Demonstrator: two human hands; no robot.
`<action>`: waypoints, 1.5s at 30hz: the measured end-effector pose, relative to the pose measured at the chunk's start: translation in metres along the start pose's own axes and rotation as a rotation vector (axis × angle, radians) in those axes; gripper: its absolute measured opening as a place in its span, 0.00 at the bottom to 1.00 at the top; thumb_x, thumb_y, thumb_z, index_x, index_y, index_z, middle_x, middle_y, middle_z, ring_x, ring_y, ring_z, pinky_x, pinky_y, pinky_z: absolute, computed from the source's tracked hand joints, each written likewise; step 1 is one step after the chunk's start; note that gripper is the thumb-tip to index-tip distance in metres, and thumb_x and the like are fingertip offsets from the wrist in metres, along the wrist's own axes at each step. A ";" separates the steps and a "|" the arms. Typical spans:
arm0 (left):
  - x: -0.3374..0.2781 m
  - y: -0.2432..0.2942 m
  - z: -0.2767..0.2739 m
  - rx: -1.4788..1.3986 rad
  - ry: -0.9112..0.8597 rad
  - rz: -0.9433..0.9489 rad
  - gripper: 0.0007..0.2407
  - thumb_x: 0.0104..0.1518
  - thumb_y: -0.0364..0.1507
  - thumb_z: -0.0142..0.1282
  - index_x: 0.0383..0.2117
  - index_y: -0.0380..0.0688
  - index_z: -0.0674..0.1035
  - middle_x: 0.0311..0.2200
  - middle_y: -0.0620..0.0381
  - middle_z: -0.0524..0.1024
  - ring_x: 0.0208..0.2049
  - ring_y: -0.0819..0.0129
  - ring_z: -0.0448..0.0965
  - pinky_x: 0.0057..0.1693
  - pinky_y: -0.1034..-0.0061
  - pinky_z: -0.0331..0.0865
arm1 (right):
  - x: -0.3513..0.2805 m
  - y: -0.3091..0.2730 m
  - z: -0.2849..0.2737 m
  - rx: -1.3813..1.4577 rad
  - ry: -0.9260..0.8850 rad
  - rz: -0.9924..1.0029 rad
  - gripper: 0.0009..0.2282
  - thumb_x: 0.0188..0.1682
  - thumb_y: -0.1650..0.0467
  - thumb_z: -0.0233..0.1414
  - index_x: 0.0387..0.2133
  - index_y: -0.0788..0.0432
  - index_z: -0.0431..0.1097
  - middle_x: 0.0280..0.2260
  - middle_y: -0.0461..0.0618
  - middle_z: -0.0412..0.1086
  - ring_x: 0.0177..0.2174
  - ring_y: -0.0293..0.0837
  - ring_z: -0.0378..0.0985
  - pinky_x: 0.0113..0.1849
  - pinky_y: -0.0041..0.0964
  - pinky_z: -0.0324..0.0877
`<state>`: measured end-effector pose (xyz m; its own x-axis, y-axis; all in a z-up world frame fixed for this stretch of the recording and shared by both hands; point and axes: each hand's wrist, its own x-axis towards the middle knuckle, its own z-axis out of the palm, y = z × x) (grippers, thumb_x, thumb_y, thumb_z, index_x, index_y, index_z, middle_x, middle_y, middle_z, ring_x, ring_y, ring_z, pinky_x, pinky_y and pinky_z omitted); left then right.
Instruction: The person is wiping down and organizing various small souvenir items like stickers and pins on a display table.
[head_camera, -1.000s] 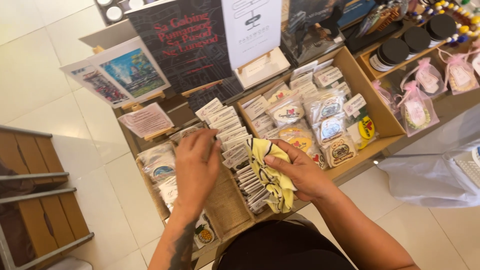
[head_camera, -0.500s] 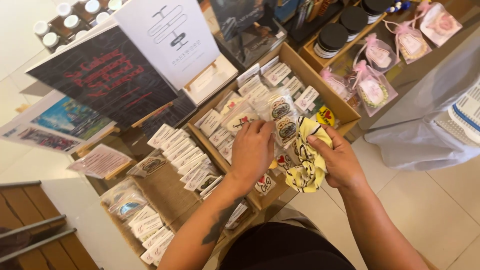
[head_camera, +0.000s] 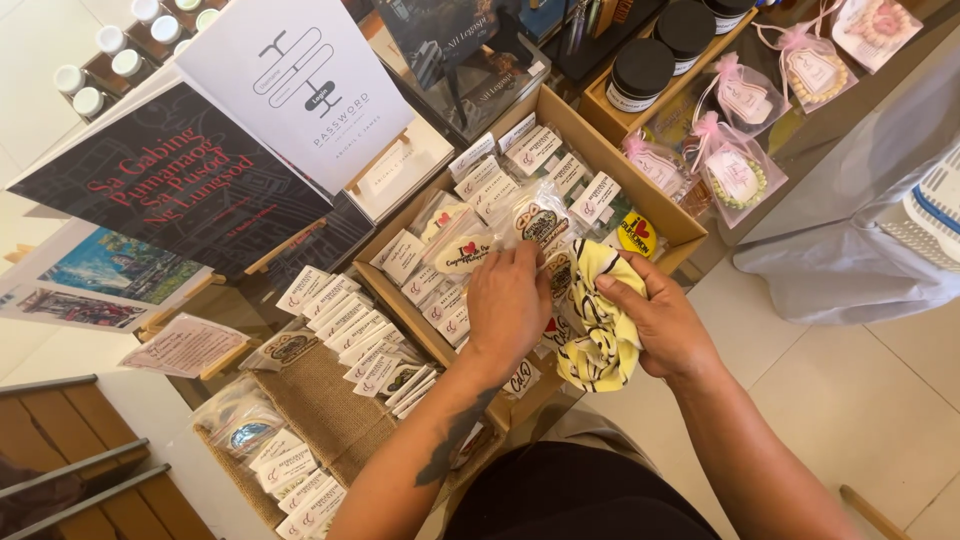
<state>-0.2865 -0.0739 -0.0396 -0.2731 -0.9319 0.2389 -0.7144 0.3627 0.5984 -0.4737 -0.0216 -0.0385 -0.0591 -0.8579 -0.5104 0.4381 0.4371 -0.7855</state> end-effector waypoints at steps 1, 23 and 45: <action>0.001 0.003 -0.003 -0.001 0.001 -0.002 0.07 0.54 0.26 0.60 0.36 0.40 0.77 0.32 0.47 0.79 0.39 0.45 0.78 0.53 0.53 0.69 | 0.001 0.001 -0.001 -0.002 -0.001 0.001 0.18 0.52 0.71 0.54 0.57 0.61 0.66 0.39 0.47 0.76 0.34 0.36 0.79 0.37 0.34 0.76; -0.045 -0.021 -0.086 -1.016 0.017 -0.553 0.10 0.61 0.27 0.59 0.44 0.34 0.82 0.31 0.59 0.81 0.28 0.83 0.75 0.36 0.84 0.73 | -0.052 -0.011 0.106 -0.947 0.005 -0.707 0.20 0.46 0.74 0.61 0.53 0.46 0.72 0.48 0.52 0.68 0.46 0.47 0.76 0.43 0.35 0.74; -0.162 -0.161 -0.213 0.064 0.352 -0.420 0.05 0.58 0.28 0.61 0.38 0.46 0.85 0.36 0.55 0.83 0.43 0.54 0.78 0.52 0.63 0.69 | -0.076 0.020 0.160 -0.841 -0.331 -0.446 0.18 0.46 0.69 0.62 0.50 0.58 0.74 0.46 0.47 0.74 0.47 0.40 0.76 0.50 0.34 0.68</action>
<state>0.0104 0.0204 -0.0117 0.2677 -0.9337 0.2378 -0.7563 -0.0507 0.6523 -0.3170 0.0091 0.0400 0.2444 -0.9657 -0.0875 -0.3461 -0.0026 -0.9382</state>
